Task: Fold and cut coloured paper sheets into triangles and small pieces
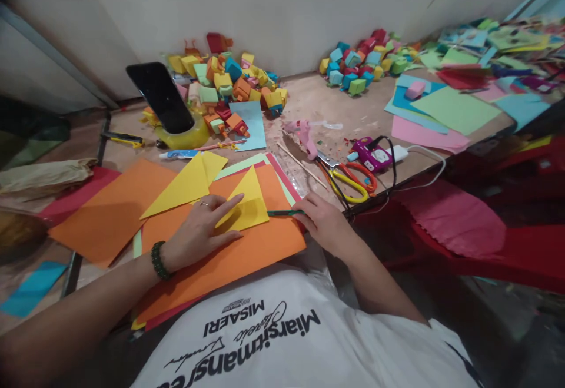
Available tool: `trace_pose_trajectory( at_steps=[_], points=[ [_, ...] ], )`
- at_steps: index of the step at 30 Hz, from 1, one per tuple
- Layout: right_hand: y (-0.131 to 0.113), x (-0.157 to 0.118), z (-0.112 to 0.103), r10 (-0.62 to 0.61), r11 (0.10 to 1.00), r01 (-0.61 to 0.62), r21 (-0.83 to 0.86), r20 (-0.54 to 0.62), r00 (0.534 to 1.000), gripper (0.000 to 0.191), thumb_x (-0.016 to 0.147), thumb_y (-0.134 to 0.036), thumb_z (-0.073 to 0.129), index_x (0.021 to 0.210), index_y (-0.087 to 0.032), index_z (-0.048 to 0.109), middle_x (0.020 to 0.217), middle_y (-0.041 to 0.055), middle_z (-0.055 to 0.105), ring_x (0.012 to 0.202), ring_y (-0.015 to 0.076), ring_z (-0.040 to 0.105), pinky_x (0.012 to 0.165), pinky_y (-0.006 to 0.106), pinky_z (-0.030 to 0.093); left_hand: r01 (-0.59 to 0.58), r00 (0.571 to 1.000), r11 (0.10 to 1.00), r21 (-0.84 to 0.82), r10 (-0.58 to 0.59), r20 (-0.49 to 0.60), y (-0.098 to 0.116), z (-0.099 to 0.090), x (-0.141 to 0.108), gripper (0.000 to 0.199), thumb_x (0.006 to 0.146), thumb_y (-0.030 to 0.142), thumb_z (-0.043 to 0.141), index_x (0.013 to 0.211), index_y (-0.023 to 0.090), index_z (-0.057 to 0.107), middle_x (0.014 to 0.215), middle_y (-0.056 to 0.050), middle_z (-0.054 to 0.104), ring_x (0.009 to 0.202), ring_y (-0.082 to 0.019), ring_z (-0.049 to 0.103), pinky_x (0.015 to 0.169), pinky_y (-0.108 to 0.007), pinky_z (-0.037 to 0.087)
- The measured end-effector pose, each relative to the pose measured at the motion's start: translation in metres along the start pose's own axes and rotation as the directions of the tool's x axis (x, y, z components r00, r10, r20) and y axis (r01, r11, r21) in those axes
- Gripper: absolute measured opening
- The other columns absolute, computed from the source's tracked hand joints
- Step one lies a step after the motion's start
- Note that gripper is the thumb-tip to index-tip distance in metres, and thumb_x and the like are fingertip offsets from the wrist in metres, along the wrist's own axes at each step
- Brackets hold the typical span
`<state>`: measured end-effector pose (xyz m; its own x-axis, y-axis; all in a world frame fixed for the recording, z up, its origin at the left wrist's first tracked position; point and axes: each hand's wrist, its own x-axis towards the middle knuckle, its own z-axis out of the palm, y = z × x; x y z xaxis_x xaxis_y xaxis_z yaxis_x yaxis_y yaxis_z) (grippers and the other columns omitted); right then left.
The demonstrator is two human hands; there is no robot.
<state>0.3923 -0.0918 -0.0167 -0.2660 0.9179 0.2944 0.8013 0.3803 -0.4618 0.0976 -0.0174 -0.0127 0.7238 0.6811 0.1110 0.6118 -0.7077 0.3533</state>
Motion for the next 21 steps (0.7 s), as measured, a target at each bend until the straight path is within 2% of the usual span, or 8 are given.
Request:
trace_pose_trajectory(
  at_steps=[2, 4, 7, 11, 18, 21],
  points=[
    [0.003, -0.003, -0.003, 0.013, 1.0, -0.014, 0.025, 0.03, 0.999, 0.011, 0.095, -0.022, 0.05, 0.097, -0.021, 0.06, 0.09, 0.0064, 0.06, 0.085, 0.0206, 0.061, 0.073, 0.034, 0.052, -0.017, 1.0, 0.999, 0.043, 0.017, 0.013, 0.001, 0.002, 0.002, 0.062, 0.092, 0.058, 0.045, 0.145, 0.026, 0.042, 0.118, -0.014, 0.055, 0.108, -0.03, 0.051, 0.096, -0.049, 0.042],
    [0.005, -0.006, -0.007, 0.014, 0.998, -0.016, 0.053, 0.042, 0.999, 0.011, 0.095, -0.022, 0.05, 0.098, -0.021, 0.061, 0.09, 0.0064, 0.06, 0.084, 0.0199, 0.061, 0.073, 0.033, 0.052, -0.049, 0.998, 0.996, 0.074, 0.045, 0.051, 0.002, 0.003, 0.003, 0.057, 0.096, 0.056, 0.036, 0.145, 0.028, 0.044, 0.138, -0.016, 0.047, 0.125, -0.034, 0.044, 0.103, -0.054, 0.036],
    [0.005, -0.007, -0.01, 0.0, 0.996, -0.005, 0.09, 0.049, 0.999, 0.013, 0.095, -0.021, 0.049, 0.1, -0.022, 0.061, 0.09, 0.0061, 0.06, 0.082, 0.0194, 0.061, 0.072, 0.033, 0.052, -0.105, 0.981, 0.99, 0.09, 0.088, 0.172, 0.005, 0.004, 0.005, 0.052, 0.1, 0.049, 0.022, 0.147, 0.034, 0.038, 0.158, -0.011, 0.029, 0.143, -0.034, 0.026, 0.11, -0.06, 0.024],
    [0.007, -0.005, -0.006, -0.005, 0.994, 0.0, 0.11, 0.049, 0.999, 0.017, 0.095, -0.02, 0.047, 0.102, -0.022, 0.063, 0.09, 0.0066, 0.06, 0.084, 0.0199, 0.061, 0.073, 0.033, 0.052, -0.113, 0.953, 0.989, 0.098, 0.08, 0.294, 0.009, 0.004, 0.009, 0.052, 0.102, 0.045, 0.013, 0.151, 0.036, 0.028, 0.161, -0.007, 0.024, 0.148, -0.031, 0.019, 0.113, -0.06, 0.018],
    [0.02, -0.011, -0.005, -0.031, 0.975, 0.016, 0.222, 0.063, 0.998, 0.019, 0.097, -0.024, 0.047, 0.103, -0.021, 0.065, 0.089, 0.0056, 0.059, 0.081, 0.0175, 0.061, 0.072, 0.031, 0.052, -0.102, 0.934, 0.987, 0.123, 0.052, 0.354, 0.013, 0.001, 0.011, 0.051, 0.102, 0.043, 0.013, 0.151, 0.037, 0.025, 0.163, -0.003, 0.017, 0.149, -0.03, 0.015, 0.113, -0.062, 0.015],
    [0.019, -0.012, -0.007, -0.042, 0.974, 0.032, 0.222, 0.041, 0.998, 0.019, 0.096, -0.025, 0.048, 0.101, -0.022, 0.066, 0.087, 0.0054, 0.059, 0.079, 0.0172, 0.06, 0.071, 0.031, 0.052, -0.101, 0.929, 0.987, 0.127, 0.048, 0.366, 0.014, -0.001, 0.01, 0.054, 0.101, 0.05, 0.014, 0.152, 0.035, 0.025, 0.163, -0.006, 0.016, 0.149, -0.031, 0.014, 0.113, -0.062, 0.014]
  ],
)
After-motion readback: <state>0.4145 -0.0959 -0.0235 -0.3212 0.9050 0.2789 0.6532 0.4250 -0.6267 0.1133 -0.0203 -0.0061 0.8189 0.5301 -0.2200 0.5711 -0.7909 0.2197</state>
